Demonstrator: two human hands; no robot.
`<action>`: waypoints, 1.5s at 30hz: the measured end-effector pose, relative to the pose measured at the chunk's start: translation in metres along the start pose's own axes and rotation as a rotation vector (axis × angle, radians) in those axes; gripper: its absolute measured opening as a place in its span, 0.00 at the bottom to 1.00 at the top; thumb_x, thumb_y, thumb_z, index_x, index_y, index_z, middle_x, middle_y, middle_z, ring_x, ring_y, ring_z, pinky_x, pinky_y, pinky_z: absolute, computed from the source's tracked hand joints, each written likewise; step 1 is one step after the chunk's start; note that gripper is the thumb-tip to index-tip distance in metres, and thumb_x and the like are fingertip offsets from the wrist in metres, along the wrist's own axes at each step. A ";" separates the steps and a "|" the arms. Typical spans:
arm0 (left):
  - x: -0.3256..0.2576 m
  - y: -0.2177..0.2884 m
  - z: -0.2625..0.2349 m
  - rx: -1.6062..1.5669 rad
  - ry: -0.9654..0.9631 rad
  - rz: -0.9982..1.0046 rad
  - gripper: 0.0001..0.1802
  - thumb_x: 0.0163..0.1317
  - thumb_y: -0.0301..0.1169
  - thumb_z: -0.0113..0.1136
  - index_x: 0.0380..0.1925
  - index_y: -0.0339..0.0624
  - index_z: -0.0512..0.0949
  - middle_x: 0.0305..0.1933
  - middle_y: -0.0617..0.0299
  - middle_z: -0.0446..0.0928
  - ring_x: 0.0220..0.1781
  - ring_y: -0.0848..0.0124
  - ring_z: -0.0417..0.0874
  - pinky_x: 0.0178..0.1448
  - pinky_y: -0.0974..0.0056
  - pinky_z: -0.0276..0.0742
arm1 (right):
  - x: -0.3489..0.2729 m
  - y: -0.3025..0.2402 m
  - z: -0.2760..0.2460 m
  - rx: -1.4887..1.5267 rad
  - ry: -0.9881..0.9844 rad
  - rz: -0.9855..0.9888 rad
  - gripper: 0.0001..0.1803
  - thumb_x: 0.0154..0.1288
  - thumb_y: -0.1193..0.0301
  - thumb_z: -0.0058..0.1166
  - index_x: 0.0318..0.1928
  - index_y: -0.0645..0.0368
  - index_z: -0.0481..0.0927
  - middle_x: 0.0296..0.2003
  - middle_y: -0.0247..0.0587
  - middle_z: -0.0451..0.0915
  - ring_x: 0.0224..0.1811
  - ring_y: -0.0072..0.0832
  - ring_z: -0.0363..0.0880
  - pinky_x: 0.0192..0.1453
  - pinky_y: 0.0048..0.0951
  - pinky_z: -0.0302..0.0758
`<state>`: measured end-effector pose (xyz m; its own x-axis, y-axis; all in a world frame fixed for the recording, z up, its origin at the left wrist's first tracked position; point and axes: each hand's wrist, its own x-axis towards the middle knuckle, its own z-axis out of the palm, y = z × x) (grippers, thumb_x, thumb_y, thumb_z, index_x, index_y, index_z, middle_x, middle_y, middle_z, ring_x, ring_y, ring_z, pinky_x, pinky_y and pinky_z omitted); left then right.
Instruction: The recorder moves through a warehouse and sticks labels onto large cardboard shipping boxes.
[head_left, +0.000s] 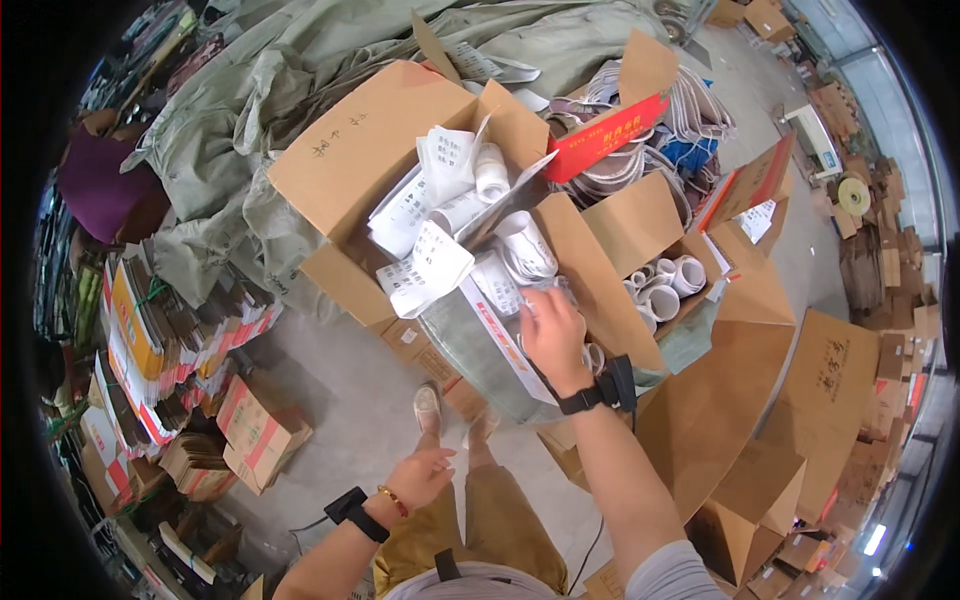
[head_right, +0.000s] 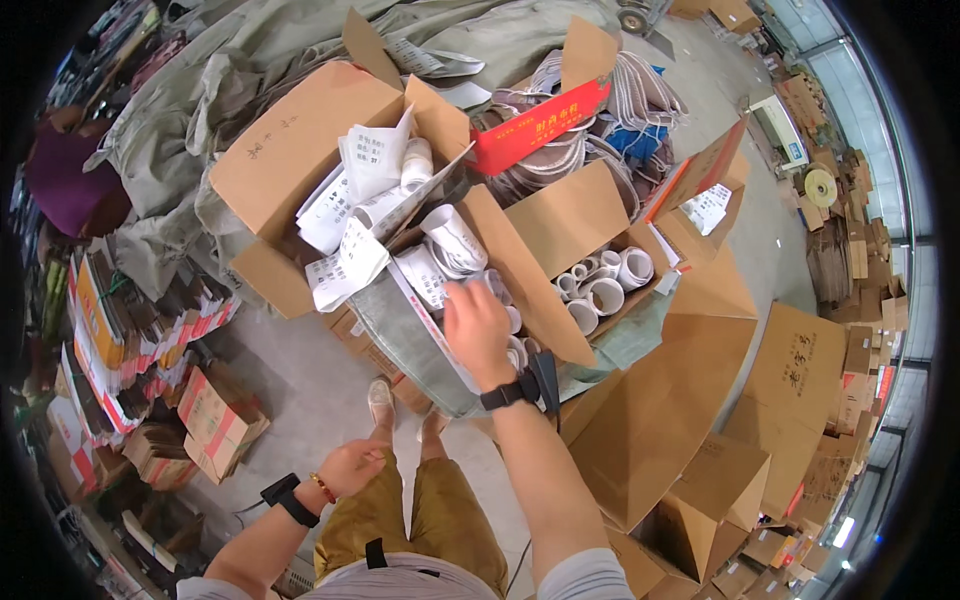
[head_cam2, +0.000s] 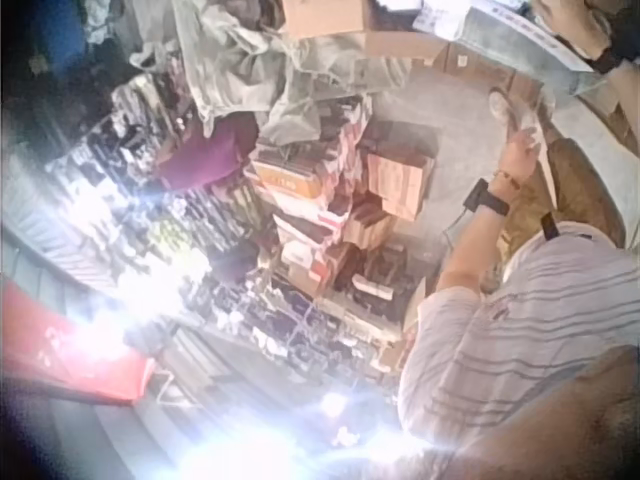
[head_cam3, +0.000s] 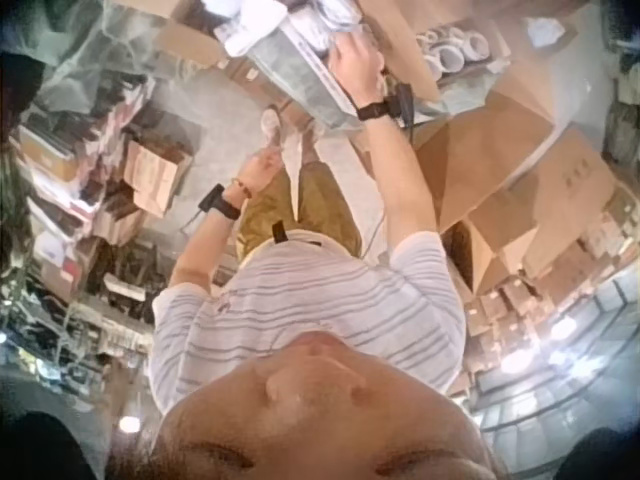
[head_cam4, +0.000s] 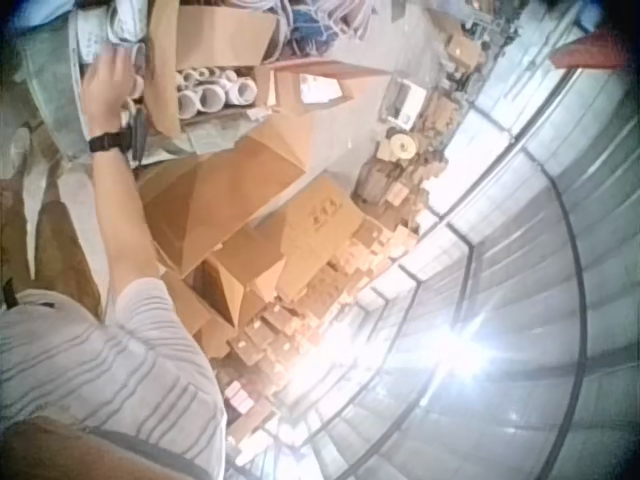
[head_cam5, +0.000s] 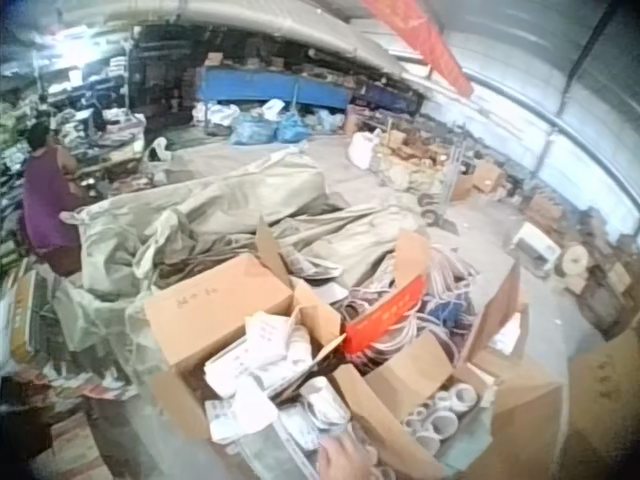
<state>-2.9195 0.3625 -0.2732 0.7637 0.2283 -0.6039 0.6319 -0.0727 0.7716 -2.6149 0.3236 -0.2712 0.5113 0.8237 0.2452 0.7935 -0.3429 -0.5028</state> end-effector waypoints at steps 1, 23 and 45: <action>0.001 0.001 -0.001 0.002 0.003 -0.003 0.16 0.55 0.31 0.56 0.45 0.41 0.76 0.37 0.54 0.79 0.40 0.65 0.81 0.45 0.66 0.75 | 0.013 -0.005 0.003 -0.006 -0.047 -0.079 0.21 0.52 0.76 0.53 0.50 0.54 0.71 0.38 0.46 0.70 0.30 0.46 0.74 0.32 0.44 0.71; 0.046 0.057 -0.025 -0.110 0.157 0.150 0.15 0.56 0.30 0.54 0.44 0.42 0.76 0.39 0.53 0.79 0.41 0.61 0.81 0.44 0.63 0.76 | 0.050 -0.018 0.036 -0.498 -0.350 0.051 0.17 0.54 0.70 0.49 0.47 0.43 0.75 0.33 0.41 0.75 0.30 0.39 0.79 0.30 0.40 0.73; 0.053 0.075 -0.031 -0.108 0.333 0.292 0.21 0.52 0.24 0.59 0.49 0.39 0.73 0.45 0.55 0.74 0.47 0.65 0.78 0.50 0.64 0.72 | -0.009 -0.015 -0.056 0.677 0.187 0.448 0.06 0.65 0.72 0.46 0.34 0.62 0.71 0.22 0.37 0.75 0.21 0.23 0.73 0.23 0.22 0.66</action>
<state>-2.8362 0.3990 -0.2414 0.8124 0.5146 -0.2742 0.3656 -0.0832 0.9270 -2.6129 0.2955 -0.2193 0.8251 0.5649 0.0069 0.1625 -0.2257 -0.9606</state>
